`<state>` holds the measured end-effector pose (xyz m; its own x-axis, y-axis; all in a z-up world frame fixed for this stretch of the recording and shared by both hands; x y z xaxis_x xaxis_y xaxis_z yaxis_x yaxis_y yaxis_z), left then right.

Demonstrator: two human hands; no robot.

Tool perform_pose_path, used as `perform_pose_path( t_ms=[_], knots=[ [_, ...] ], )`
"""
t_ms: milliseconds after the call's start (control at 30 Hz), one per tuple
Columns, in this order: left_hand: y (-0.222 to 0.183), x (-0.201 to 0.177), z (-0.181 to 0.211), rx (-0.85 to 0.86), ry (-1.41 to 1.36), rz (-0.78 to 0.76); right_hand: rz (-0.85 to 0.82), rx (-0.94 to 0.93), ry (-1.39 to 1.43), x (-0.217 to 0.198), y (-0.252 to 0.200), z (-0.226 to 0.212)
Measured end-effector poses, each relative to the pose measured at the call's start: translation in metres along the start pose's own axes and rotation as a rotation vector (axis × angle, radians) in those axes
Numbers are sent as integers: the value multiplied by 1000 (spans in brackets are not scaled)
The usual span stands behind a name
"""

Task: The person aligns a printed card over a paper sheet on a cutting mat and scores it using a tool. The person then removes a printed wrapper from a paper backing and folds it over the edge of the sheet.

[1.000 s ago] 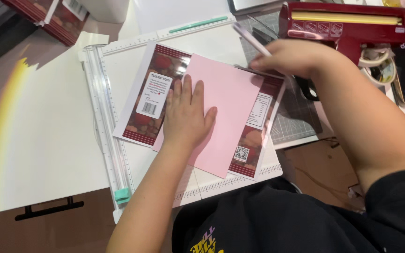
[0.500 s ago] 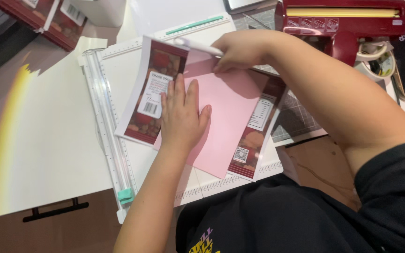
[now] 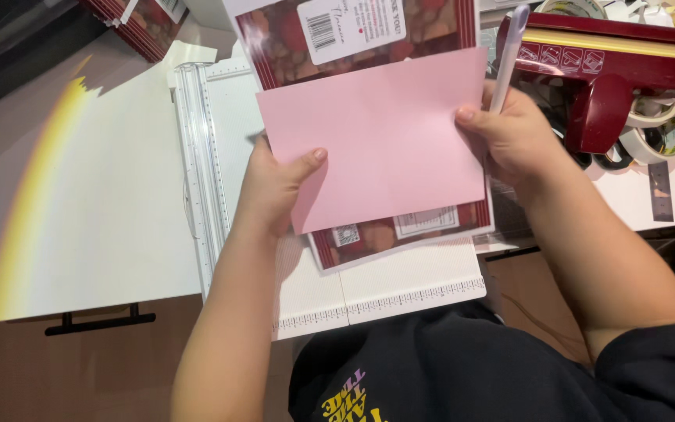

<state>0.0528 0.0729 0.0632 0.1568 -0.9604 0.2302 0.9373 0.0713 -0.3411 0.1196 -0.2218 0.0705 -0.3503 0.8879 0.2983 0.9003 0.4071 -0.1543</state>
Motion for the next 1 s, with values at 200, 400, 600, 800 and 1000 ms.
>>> perform_pose_path(
  t_ms=[200,400,600,800,1000],
  knots=[
    [20,-19,11,36,500,-4,142,14,-69,11,-27,30],
    [32,-19,55,15,1106,-224,-101,393,-381,26,-72,16],
    [50,19,82,-84,1439,-411,76,325,-917,11,-80,-18],
    [78,69,66,-140,1813,-673,296,340,-1125,-14,-51,-28],
    [90,76,43,102,1859,-673,297,408,-856,-10,-38,-8]
  ],
)
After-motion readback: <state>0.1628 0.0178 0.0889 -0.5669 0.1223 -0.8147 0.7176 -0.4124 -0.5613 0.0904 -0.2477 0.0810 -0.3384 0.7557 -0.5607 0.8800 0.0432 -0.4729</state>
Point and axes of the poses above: each hand's wrist, its own y-axis towards the middle knuckle, its own x-axis out of the palm, z = x × y, the point moved 4 cm from there along y, towards the middle knuckle, and after that the axes turned 9 degrees about -z, right-handed, at the moved point
